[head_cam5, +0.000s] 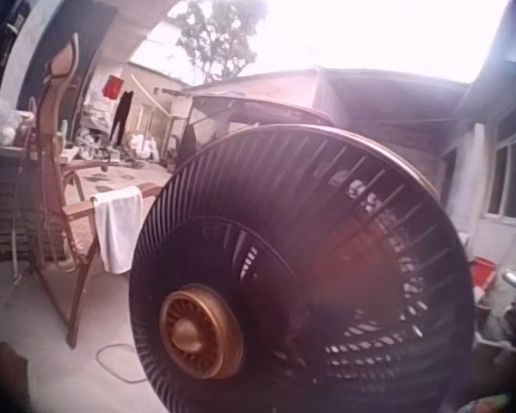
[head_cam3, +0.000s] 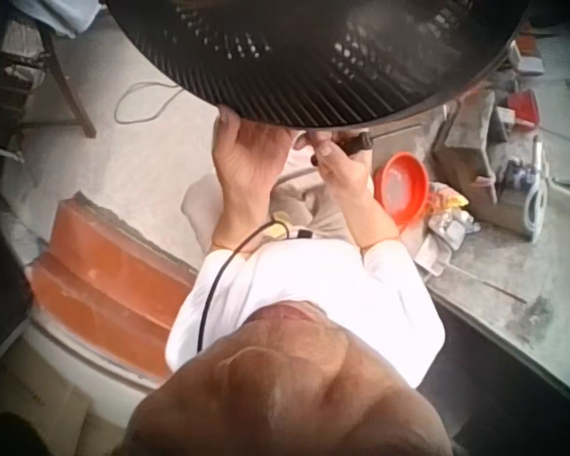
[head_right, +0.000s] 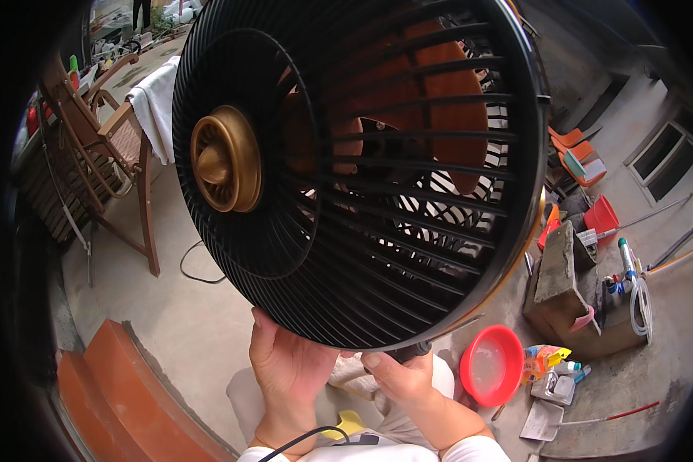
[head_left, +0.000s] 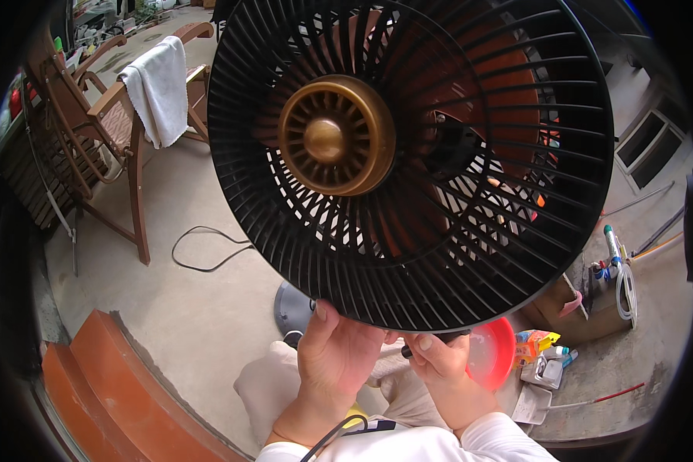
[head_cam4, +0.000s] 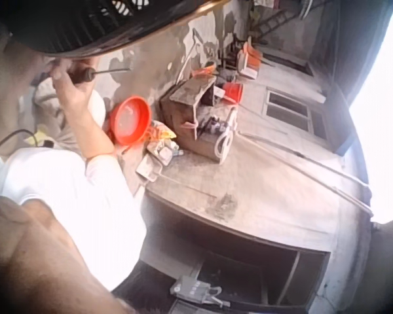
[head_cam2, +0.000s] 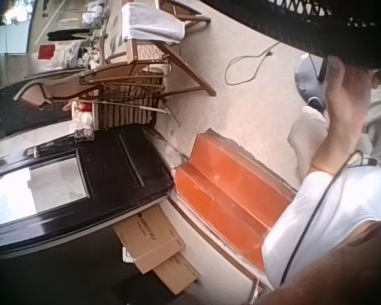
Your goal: The person assembles a standing fan by attaching the fan head to the pole, securing it with a screwdriver, and adjusting the components. The person uses a screwdriver to tighten screws on the fan head and aligns the parts.
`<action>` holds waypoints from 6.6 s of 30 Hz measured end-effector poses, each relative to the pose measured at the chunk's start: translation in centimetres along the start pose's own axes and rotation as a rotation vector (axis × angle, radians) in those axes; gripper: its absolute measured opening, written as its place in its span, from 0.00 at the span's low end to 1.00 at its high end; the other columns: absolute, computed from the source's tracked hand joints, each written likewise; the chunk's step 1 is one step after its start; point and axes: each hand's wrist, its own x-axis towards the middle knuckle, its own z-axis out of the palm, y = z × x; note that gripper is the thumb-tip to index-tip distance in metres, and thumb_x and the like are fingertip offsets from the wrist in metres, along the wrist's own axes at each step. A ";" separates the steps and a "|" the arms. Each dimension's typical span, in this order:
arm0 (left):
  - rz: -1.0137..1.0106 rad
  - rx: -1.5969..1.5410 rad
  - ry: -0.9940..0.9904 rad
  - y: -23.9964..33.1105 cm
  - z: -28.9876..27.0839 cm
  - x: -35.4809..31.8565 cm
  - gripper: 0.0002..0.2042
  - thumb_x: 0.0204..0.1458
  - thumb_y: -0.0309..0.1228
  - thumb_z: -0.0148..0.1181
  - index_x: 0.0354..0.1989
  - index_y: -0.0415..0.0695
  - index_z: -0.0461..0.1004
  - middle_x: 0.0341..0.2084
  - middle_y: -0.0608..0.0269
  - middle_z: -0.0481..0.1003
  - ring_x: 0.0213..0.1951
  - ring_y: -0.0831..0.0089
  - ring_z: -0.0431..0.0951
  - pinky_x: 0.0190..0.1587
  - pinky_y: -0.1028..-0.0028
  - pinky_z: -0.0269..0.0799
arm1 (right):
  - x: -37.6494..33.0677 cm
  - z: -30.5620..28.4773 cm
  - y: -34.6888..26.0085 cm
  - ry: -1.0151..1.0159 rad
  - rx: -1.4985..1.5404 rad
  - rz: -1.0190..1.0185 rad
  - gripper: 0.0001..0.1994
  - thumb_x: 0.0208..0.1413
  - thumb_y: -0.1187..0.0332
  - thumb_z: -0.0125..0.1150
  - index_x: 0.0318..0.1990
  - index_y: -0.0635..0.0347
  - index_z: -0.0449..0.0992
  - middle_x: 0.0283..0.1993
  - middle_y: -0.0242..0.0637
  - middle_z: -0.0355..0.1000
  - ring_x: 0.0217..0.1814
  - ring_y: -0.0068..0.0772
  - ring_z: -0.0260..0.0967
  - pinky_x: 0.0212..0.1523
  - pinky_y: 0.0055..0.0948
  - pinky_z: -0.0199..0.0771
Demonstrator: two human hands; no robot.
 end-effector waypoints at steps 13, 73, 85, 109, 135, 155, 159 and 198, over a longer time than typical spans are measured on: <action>0.287 0.075 0.038 -2.4 -0.2 1.0 0.19 0.49 0.47 0.57 0.43 0.49 0.75 0.40 0.62 0.76 0.44 0.71 0.77 0.46 0.68 0.75 | -2.1 -1.6 -0.3 0.199 0.299 0.171 0.13 0.50 0.83 0.54 0.44 0.65 0.71 0.43 0.38 0.71 0.42 0.29 0.68 0.40 0.25 0.66; 0.303 0.374 0.115 -2.7 1.8 1.1 0.19 0.49 0.42 0.55 0.42 0.40 0.68 0.30 0.61 0.73 0.34 0.69 0.72 0.43 0.68 0.68 | 2.6 3.4 1.0 0.234 -0.176 -0.182 0.25 0.41 0.85 0.60 0.47 0.62 0.56 0.34 0.30 0.67 0.24 0.11 0.61 0.23 0.10 0.59; 0.237 0.388 0.083 -1.4 -0.5 1.1 0.25 0.49 0.41 0.57 0.52 0.41 0.65 0.48 0.56 0.69 0.50 0.61 0.69 0.53 0.63 0.64 | 2.9 4.7 1.0 0.214 -0.063 -0.233 0.30 0.40 0.84 0.65 0.47 0.61 0.51 0.44 0.39 0.63 0.44 0.25 0.66 0.44 0.19 0.69; 0.195 0.385 0.098 5.7 0.6 3.5 0.26 0.49 0.42 0.58 0.55 0.44 0.63 0.53 0.59 0.67 0.56 0.61 0.64 0.59 0.59 0.57 | 2.4 5.5 2.1 0.333 -0.160 -0.212 0.32 0.41 0.80 0.68 0.49 0.57 0.52 0.37 0.30 0.62 0.33 0.15 0.60 0.29 0.14 0.62; 0.293 0.486 0.166 0.0 6.7 3.1 0.08 0.45 0.26 0.62 0.34 0.42 0.71 0.33 0.66 0.72 0.42 0.76 0.69 0.52 0.66 0.62 | 3.4 2.6 -4.4 0.311 0.083 -0.008 0.14 0.52 0.53 0.58 0.34 0.53 0.72 0.25 0.24 0.69 0.15 0.11 0.52 0.36 0.32 0.73; 0.269 0.592 0.182 -0.7 7.4 2.3 0.16 0.44 0.34 0.66 0.39 0.43 0.70 0.38 0.69 0.70 0.46 0.76 0.65 0.54 0.67 0.56 | 4.4 2.2 -3.6 0.306 0.098 -0.032 0.14 0.46 0.50 0.63 0.28 0.47 0.70 0.19 0.18 0.61 0.17 0.12 0.53 0.33 0.26 0.63; 0.243 0.631 0.259 -0.3 5.7 2.3 0.20 0.41 0.39 0.69 0.40 0.44 0.70 0.38 0.68 0.71 0.44 0.74 0.68 0.52 0.69 0.59 | 3.7 3.0 -2.3 0.278 0.080 -0.046 0.12 0.47 0.55 0.64 0.31 0.47 0.69 0.20 0.17 0.60 0.18 0.11 0.53 0.33 0.22 0.64; 0.339 0.841 0.245 0.7 6.5 1.1 0.27 0.49 0.44 0.59 0.55 0.46 0.62 0.50 0.61 0.68 0.53 0.64 0.65 0.55 0.60 0.61 | 2.6 3.1 -2.7 0.265 0.179 -0.038 0.31 0.42 0.66 0.68 0.51 0.63 0.57 0.46 0.36 0.63 0.47 0.26 0.63 0.51 0.28 0.63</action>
